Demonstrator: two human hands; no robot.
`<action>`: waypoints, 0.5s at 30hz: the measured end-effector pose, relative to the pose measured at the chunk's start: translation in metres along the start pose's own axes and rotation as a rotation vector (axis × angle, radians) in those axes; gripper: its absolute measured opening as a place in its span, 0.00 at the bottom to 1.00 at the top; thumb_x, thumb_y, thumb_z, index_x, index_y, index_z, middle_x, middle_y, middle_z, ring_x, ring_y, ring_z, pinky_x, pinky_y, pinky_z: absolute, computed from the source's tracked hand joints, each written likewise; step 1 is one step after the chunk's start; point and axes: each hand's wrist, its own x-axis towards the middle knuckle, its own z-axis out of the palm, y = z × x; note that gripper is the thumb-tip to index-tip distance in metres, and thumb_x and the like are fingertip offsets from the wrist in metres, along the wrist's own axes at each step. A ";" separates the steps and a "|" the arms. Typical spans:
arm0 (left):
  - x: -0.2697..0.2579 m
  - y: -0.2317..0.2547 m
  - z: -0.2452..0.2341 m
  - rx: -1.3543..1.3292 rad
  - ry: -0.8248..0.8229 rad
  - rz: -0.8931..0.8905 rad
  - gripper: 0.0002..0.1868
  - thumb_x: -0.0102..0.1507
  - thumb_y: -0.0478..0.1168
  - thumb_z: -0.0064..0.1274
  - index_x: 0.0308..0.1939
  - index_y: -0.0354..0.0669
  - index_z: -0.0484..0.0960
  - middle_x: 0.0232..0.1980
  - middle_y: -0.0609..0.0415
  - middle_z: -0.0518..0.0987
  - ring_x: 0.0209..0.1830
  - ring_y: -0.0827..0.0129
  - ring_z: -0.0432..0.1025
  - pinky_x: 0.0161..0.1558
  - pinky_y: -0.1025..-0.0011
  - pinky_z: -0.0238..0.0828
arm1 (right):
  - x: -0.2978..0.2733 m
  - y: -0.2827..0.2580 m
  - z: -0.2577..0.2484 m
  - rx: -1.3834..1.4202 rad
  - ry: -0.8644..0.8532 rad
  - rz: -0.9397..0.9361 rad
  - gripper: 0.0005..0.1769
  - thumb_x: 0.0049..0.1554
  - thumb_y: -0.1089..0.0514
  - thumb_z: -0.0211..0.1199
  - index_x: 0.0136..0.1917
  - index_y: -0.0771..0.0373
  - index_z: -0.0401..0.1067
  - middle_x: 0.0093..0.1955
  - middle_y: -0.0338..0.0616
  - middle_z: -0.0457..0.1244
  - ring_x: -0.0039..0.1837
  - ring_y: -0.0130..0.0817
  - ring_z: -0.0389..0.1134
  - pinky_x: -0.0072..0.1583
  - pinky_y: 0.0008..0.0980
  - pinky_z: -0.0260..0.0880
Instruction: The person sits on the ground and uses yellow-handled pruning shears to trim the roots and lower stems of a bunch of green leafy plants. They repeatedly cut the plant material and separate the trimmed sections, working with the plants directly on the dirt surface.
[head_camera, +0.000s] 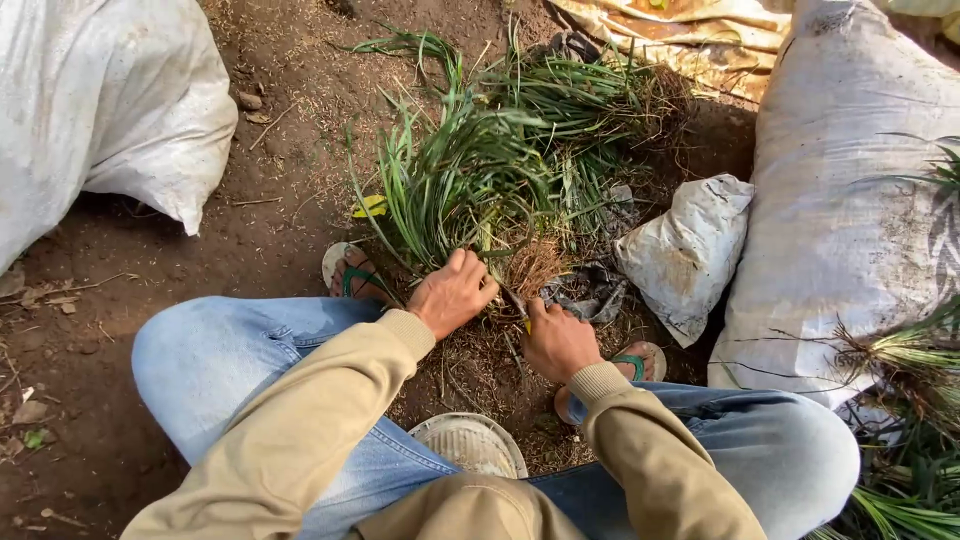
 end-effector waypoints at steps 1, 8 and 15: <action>0.001 -0.002 0.000 -0.014 -0.007 -0.019 0.09 0.62 0.36 0.60 0.43 0.55 0.80 0.37 0.52 0.79 0.50 0.60 0.72 0.66 0.53 0.52 | -0.004 -0.001 -0.004 0.029 0.018 0.011 0.21 0.63 0.48 0.46 0.64 0.60 0.62 0.50 0.55 0.65 0.54 0.48 0.70 0.57 0.56 0.70; 0.007 -0.044 -0.040 -0.105 -0.076 -0.171 0.07 0.64 0.37 0.58 0.43 0.53 0.78 0.36 0.53 0.79 0.46 0.62 0.73 0.63 0.56 0.59 | -0.013 0.037 -0.025 0.930 0.312 0.121 0.15 0.64 0.64 0.46 0.63 0.71 0.59 0.40 0.55 0.61 0.36 0.39 0.62 0.39 0.36 0.67; -0.004 -0.064 -0.038 -0.051 0.087 -0.230 0.11 0.60 0.37 0.61 0.41 0.55 0.76 0.37 0.55 0.78 0.52 0.62 0.73 0.64 0.53 0.55 | 0.015 0.058 0.024 0.338 0.138 -0.005 0.27 0.57 0.56 0.54 0.69 0.60 0.58 0.60 0.62 0.62 0.62 0.58 0.67 0.57 0.57 0.72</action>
